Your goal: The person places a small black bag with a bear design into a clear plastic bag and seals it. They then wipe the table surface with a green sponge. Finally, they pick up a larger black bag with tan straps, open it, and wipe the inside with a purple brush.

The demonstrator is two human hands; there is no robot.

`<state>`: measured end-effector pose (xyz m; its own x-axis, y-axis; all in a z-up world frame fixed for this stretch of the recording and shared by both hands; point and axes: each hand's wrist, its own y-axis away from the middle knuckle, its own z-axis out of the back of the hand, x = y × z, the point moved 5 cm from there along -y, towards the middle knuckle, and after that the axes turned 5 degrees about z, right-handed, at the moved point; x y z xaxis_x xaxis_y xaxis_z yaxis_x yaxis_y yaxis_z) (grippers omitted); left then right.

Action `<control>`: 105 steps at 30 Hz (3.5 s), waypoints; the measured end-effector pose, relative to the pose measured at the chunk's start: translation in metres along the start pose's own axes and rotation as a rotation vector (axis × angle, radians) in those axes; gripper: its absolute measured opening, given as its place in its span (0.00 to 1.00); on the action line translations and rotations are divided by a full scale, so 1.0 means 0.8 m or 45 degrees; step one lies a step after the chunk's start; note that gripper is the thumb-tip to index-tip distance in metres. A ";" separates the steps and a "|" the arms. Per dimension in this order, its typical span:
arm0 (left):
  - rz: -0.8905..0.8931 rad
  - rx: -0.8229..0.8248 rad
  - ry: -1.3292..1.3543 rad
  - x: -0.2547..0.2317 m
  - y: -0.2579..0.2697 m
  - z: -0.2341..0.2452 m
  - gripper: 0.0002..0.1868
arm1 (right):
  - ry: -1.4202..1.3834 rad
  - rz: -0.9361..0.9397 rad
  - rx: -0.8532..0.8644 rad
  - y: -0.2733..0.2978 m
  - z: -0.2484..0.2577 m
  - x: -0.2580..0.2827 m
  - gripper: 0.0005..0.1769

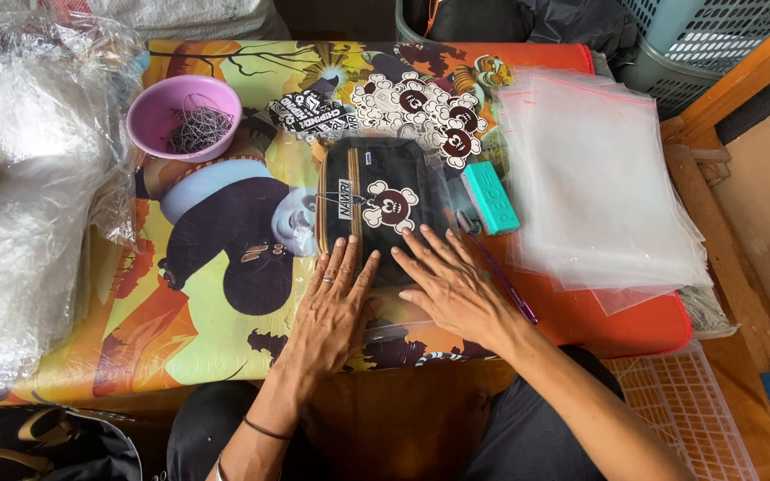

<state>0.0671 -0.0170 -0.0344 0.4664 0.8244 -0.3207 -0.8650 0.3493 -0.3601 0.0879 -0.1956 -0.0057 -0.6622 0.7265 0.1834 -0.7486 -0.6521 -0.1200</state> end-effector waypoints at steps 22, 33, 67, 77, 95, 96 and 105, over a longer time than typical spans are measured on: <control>-0.350 0.027 -0.217 -0.008 0.082 -0.001 0.30 | 0.163 0.448 -0.348 0.096 -0.055 0.014 0.23; -0.422 -0.114 -0.272 -0.017 0.086 0.013 0.15 | 0.353 0.438 -0.329 0.107 -0.006 0.023 0.20; -0.482 -0.261 -0.179 -0.060 0.039 -0.043 0.05 | 0.358 0.414 -0.448 0.134 -0.011 -0.019 0.25; -0.494 -0.324 -0.120 -0.057 0.033 -0.043 0.04 | 0.269 0.456 -0.490 0.127 0.003 -0.010 0.22; -0.508 -0.443 -0.057 -0.064 0.035 -0.024 0.04 | 0.243 0.335 -0.615 0.114 0.003 -0.017 0.05; -0.507 -0.444 -0.059 -0.064 0.035 -0.024 0.04 | 0.243 0.337 -0.616 0.113 0.001 -0.018 0.05; -0.552 -0.467 -0.054 -0.070 0.036 -0.023 0.06 | 0.262 0.350 -0.662 0.109 0.006 -0.009 0.03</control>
<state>0.0195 -0.0613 -0.0428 0.7502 0.6598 -0.0430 -0.4718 0.4886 -0.7339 0.0278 -0.2588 -0.0125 -0.7870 0.6075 -0.1075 -0.4331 -0.6681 -0.6050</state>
